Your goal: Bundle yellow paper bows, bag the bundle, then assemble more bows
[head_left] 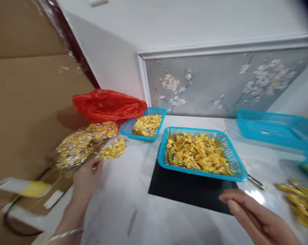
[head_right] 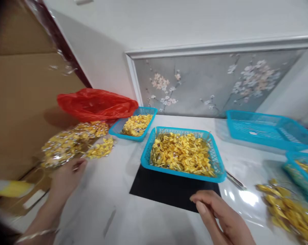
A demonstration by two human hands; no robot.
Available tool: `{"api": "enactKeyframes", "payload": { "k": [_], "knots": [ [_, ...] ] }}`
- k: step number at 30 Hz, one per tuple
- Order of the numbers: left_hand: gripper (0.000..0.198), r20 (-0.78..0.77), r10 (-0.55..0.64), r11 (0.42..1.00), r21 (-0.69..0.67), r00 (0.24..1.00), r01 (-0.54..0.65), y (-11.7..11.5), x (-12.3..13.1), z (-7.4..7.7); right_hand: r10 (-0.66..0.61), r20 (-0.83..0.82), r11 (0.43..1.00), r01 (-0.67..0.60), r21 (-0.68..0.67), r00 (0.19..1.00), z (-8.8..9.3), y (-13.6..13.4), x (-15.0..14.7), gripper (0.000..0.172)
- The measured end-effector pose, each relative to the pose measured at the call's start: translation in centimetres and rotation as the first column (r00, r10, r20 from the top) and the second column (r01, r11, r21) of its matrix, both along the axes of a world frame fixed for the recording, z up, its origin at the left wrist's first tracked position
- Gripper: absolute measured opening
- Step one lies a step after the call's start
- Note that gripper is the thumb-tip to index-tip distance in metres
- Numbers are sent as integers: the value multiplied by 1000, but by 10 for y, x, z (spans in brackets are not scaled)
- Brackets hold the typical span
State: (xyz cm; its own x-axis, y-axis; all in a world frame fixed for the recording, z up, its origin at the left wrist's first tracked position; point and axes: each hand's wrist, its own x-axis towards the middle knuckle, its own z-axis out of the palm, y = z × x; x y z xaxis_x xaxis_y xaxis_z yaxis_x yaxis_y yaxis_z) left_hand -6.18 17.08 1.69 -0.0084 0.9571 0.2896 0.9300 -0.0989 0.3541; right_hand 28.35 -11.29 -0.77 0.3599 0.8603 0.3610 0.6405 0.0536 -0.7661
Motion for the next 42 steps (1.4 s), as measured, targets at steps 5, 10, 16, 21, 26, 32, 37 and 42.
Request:
{"api": "enactKeyframes", "payload": {
  "k": [5,10,16,21,26,32,37,42],
  "knots": [
    [32,371,-144,982,-58,918,177,-46,49,14,-85,116,992,96,-87,990,23,19,21,18],
    [32,741,-178,799,-274,647,535,-111,112,7,-160,305,966,213,-146,939,25,54,42,28],
    [22,875,-141,612,-290,462,736,-147,148,-1,-187,313,941,261,-214,931,21,87,56,19],
    [22,882,-158,557,-293,445,778,-144,148,-9,-89,171,969,125,-212,981,29,86,44,25],
    [20,902,-139,522,-285,410,804,-144,152,-14,-149,31,981,152,-119,988,44,75,41,27],
    [19,922,-114,449,-286,371,847,-145,169,-10,-147,-164,987,135,-82,975,48,69,33,26],
    [34,991,45,428,-132,125,894,-152,181,-3,84,-811,996,-17,90,579,47,59,0,21],
    [26,992,91,363,-116,89,924,-162,188,12,157,-967,987,-22,156,198,40,47,-24,17]
  ]
}}
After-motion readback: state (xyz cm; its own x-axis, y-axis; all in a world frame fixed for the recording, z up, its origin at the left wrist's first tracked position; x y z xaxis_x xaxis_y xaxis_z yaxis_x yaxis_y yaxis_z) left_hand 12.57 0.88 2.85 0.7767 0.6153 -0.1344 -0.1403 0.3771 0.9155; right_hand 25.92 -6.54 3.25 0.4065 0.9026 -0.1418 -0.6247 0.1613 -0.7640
